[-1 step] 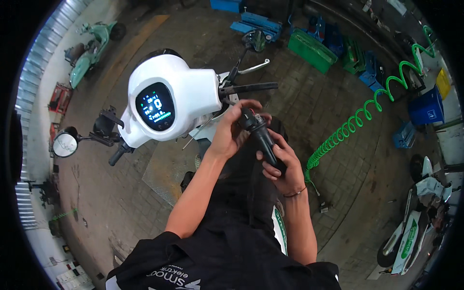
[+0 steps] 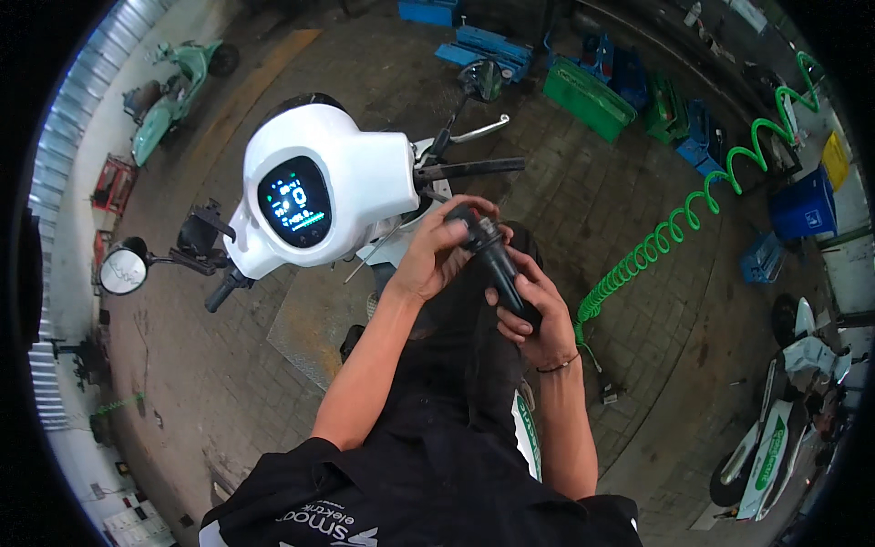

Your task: The person disassembles the throttle handle of a white scooter by hand, removing the grip, a internal spring, and another component while the scooter is parked in a workshop.

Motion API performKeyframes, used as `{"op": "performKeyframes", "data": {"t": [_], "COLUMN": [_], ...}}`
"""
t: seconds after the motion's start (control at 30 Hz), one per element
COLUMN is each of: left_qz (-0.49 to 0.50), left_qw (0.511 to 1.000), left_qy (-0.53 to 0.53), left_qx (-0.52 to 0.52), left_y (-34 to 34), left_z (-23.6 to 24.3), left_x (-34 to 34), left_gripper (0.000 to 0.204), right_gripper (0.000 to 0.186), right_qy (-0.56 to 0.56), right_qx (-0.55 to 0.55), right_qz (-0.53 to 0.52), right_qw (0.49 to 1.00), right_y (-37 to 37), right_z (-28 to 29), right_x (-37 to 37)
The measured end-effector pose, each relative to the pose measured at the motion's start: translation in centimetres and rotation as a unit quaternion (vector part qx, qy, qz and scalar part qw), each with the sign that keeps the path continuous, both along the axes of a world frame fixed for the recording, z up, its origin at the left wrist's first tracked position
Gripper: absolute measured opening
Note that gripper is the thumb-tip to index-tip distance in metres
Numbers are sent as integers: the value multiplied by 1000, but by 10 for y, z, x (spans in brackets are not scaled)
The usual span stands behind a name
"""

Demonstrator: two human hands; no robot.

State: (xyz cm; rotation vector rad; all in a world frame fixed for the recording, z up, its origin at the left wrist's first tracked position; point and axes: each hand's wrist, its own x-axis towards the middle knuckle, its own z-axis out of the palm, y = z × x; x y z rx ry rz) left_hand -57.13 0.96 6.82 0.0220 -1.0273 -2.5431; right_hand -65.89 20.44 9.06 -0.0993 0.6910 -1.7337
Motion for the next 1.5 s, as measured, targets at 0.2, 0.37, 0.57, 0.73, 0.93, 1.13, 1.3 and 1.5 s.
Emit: {"op": "performKeyframes", "data": {"t": [0.2,0.37,0.57,0.73,0.93,1.13,1.3,1.5], "left_qz": [-101,-60,20,61,49,-3,109,32], "left_qw": [994,997,997,995,996,998,986,996], "left_qy": [-25,30,-72,-76,-61,-41,-124,-59], "left_qx": [-27,34,32,22,42,47,-31,52], "left_y": [-21,-9,9,16,13,1,7,12], "left_z": [1,-11,-22,-10,-11,-21,-43,-21], "left_x": [10,9,1,-9,-11,3,-4,-2], "left_gripper": [37,26,25,20,22,43,39,36], "right_gripper": [51,50,55,62,56,43,41,44], "right_qy": [63,90,556,726,717,620,577,640], "right_qx": [24,5,143,260,335,196,216,229], "right_qz": [48,23,-82,-83,-81,-100,-85,-101], "right_qw": [997,996,814,632,606,753,783,727], "right_y": [2,3,-16,-42,-60,-61,-66,-62], "right_z": [-3,-11,-10,31,31,16,13,8], "right_x": [14,15,8,19,6,-21,-15,-12]}}
